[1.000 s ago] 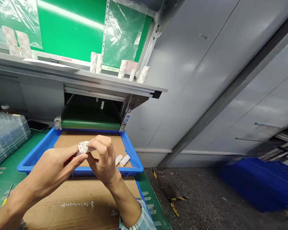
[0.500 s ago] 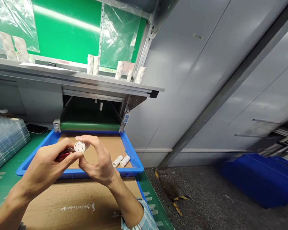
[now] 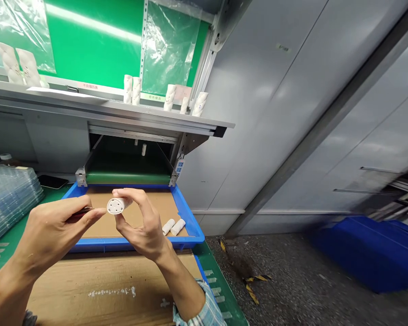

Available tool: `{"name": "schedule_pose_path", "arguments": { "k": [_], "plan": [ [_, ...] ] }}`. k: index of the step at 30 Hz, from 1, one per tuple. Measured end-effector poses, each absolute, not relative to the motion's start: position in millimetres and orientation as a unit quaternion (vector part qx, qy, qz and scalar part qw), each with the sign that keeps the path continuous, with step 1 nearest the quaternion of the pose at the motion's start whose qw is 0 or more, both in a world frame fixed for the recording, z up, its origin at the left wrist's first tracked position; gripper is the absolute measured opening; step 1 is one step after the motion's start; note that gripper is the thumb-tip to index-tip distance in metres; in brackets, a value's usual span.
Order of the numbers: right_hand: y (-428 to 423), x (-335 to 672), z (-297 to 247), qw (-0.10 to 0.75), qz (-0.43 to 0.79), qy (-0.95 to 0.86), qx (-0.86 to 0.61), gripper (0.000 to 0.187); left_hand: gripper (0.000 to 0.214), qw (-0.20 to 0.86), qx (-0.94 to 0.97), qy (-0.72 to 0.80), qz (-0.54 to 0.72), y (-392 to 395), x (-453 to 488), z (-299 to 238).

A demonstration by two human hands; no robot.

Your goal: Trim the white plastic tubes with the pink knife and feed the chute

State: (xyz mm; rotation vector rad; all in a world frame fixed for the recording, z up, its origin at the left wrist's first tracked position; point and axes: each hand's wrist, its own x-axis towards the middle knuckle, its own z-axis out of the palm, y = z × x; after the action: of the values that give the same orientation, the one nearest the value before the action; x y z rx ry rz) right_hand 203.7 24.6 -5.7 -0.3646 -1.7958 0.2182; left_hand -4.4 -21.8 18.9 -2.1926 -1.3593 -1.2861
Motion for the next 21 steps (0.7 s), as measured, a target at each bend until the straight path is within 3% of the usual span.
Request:
{"name": "schedule_pose_path", "arguments": {
  "k": [6,21],
  "plan": [
    [26.9,202.6,-8.5,0.617,0.102,-0.766,-0.15,0.041,0.039,0.119,-0.786,-0.413,-0.445,-25.6,-0.6,26.2],
    [27.7,204.0,-7.4,0.63,0.036,-0.76,-0.158,0.044,0.033,0.114,-0.799,-0.376,-0.455,-25.9,3.3,21.2]
  ]
}}
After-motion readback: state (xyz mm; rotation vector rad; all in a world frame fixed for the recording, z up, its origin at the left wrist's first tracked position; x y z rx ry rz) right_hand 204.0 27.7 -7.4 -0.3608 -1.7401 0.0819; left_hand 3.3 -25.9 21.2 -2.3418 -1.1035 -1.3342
